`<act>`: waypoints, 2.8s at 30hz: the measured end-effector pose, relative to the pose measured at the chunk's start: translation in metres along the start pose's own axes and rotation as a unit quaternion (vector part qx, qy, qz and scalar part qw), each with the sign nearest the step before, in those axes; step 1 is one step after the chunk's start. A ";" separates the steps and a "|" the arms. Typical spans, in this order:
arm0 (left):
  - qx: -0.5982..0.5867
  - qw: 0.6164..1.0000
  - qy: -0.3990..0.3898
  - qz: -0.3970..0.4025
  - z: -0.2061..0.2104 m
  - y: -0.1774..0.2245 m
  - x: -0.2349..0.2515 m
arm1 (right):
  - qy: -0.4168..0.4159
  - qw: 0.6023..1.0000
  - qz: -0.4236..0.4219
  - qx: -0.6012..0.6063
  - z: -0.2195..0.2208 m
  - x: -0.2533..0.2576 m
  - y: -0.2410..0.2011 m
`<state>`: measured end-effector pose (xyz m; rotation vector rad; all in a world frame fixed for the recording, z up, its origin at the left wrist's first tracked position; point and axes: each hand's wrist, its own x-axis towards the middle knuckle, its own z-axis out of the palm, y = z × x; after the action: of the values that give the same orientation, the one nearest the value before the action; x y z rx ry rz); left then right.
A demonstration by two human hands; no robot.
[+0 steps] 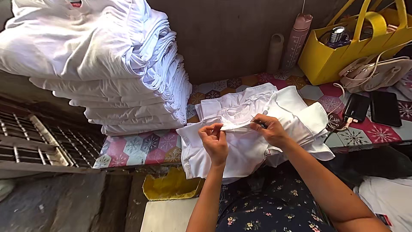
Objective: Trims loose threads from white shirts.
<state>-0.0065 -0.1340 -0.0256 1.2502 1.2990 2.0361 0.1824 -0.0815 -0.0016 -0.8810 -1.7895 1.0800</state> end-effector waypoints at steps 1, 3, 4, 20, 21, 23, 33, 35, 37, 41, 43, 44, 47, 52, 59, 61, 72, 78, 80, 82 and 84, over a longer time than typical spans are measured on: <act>-0.029 0.998 -0.011 -0.054 -0.001 0.005 0.001 | -0.004 0.999 0.018 0.027 -0.004 -0.003 -0.006; -0.076 0.977 -0.068 -0.185 -0.004 0.020 0.005 | -0.002 0.997 0.054 0.052 -0.010 -0.005 -0.011; -0.102 0.955 -0.101 -0.258 -0.006 0.028 0.009 | 0.008 0.996 0.071 0.060 -0.013 -0.004 -0.011; 0.133 0.954 -0.265 -0.052 -0.003 0.042 -0.017 | 0.105 0.988 -0.002 -0.116 0.028 -0.034 -0.032; 0.133 0.954 -0.264 -0.051 -0.002 0.041 -0.018 | 0.104 0.990 0.005 -0.091 0.028 -0.035 -0.031; 0.111 0.957 -0.257 -0.073 -0.003 0.040 -0.018 | 0.082 0.995 0.059 0.010 0.026 -0.035 -0.031; 0.037 0.965 -0.217 -0.145 0.003 0.038 -0.026 | 0.036 0.992 -0.034 -0.113 0.026 -0.036 -0.038; 0.051 0.963 -0.213 -0.156 0.004 0.038 -0.025 | 0.022 0.994 -0.030 -0.099 0.022 -0.034 -0.036; 0.081 0.962 -0.222 -0.137 0.003 0.039 -0.022 | 0.016 0.999 -0.001 -0.049 0.011 -0.031 -0.032; 0.128 0.958 -0.230 -0.117 0.000 0.039 -0.016 | -0.012 0.993 -0.015 -0.117 -0.013 -0.033 -0.025; 0.134 0.956 -0.236 -0.110 0.000 0.040 -0.015 | -0.011 0.978 -0.070 -0.196 -0.016 -0.037 -0.020; 0.138 0.955 -0.238 -0.109 0.001 0.040 -0.015 | -0.005 0.969 -0.099 -0.225 -0.016 -0.039 -0.018; 0.152 0.952 -0.243 -0.112 0.002 0.042 -0.015 | 0.020 0.943 -0.171 -0.284 -0.011 -0.041 -0.014; 0.176 0.945 -0.249 -0.118 0.004 0.045 -0.013 | 0.042 0.920 -0.222 -0.321 -0.004 -0.043 -0.010; 0.204 0.933 -0.268 -0.129 0.006 0.047 -0.011 | 0.028 0.930 -0.185 -0.317 -0.003 -0.046 -0.013; 0.213 0.930 -0.272 -0.128 0.007 0.047 -0.012 | 0.019 0.928 -0.174 -0.329 -0.003 -0.047 -0.017; 0.164 0.931 -0.269 -0.184 0.008 0.045 -0.013 | 0.022 0.991 0.097 -0.085 -0.004 -0.044 -0.011; 0.195 0.927 -0.307 -0.096 -0.002 0.039 -0.023 | 0.099 0.924 0.283 0.236 0.033 -0.030 -0.002; 0.223 0.933 -0.280 -0.037 -0.024 0.042 -0.024 | 0.128 0.932 0.254 0.225 0.035 -0.029 -0.005; 0.271 0.931 -0.243 -0.026 -0.057 0.050 -0.020 | 0.146 0.933 0.239 0.225 0.034 -0.028 -0.008; 0.365 0.911 -0.188 -0.033 -0.100 0.060 -0.015 | 0.149 0.928 0.246 0.235 0.032 -0.028 -0.009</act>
<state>-0.0773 -0.2230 0.0035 1.7586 1.9317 1.1710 0.1629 -0.1193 -0.0105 -1.1442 -1.0085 1.5157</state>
